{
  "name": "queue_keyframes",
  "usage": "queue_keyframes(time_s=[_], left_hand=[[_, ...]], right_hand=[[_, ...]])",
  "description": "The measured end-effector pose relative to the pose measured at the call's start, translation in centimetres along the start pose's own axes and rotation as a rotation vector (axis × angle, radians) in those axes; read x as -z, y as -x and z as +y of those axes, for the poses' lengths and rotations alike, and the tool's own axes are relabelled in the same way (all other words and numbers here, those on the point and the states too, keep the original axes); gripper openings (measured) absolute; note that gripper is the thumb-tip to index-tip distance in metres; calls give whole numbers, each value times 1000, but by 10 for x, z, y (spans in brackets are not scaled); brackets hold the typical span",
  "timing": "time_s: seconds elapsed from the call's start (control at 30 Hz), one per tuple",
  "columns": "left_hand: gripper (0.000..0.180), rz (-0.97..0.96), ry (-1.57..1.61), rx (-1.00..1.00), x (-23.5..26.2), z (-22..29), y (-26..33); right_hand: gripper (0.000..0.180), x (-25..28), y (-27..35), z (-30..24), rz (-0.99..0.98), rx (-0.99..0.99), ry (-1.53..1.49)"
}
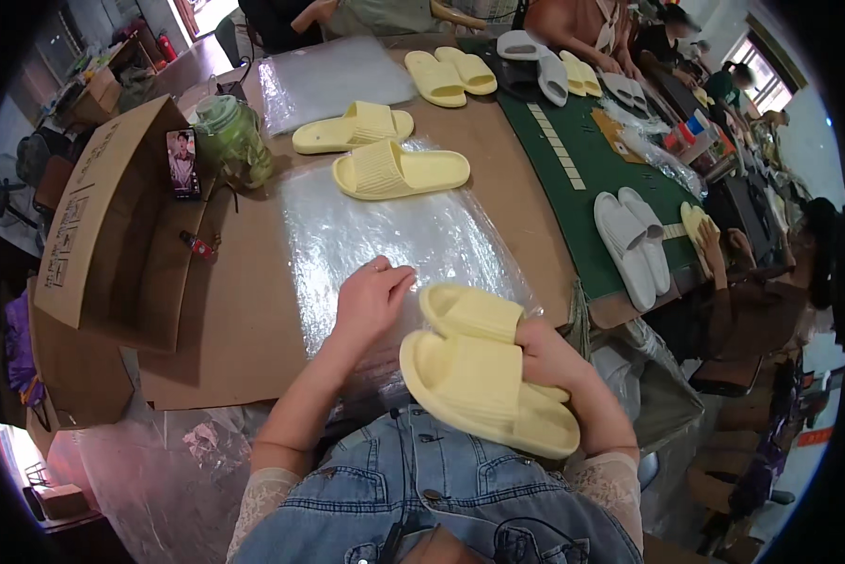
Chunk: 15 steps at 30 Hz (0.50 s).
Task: The person repeatedly picks up pairs of slippers in various colors and places them into clear plastic bags. The person then seals the bags and sets them aside on the table.
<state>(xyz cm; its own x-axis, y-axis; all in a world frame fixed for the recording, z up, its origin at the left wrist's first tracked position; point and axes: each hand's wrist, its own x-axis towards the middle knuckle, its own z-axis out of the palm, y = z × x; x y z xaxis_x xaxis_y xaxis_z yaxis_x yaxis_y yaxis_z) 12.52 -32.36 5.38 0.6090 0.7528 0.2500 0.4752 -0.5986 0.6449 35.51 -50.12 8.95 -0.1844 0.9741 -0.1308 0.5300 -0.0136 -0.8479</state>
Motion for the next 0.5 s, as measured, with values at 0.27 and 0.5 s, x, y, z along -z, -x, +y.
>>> queue_keyframes(time_s=[0.27, 0.5], left_hand=[[21, -123, 165, -124, -7, 38, 0], [20, -46, 136, -174, -33, 45, -3]], right_hand=[[22, -17, -12, 1, 170, -101, 449], [21, -36, -22, 7, 117, -58, 564]])
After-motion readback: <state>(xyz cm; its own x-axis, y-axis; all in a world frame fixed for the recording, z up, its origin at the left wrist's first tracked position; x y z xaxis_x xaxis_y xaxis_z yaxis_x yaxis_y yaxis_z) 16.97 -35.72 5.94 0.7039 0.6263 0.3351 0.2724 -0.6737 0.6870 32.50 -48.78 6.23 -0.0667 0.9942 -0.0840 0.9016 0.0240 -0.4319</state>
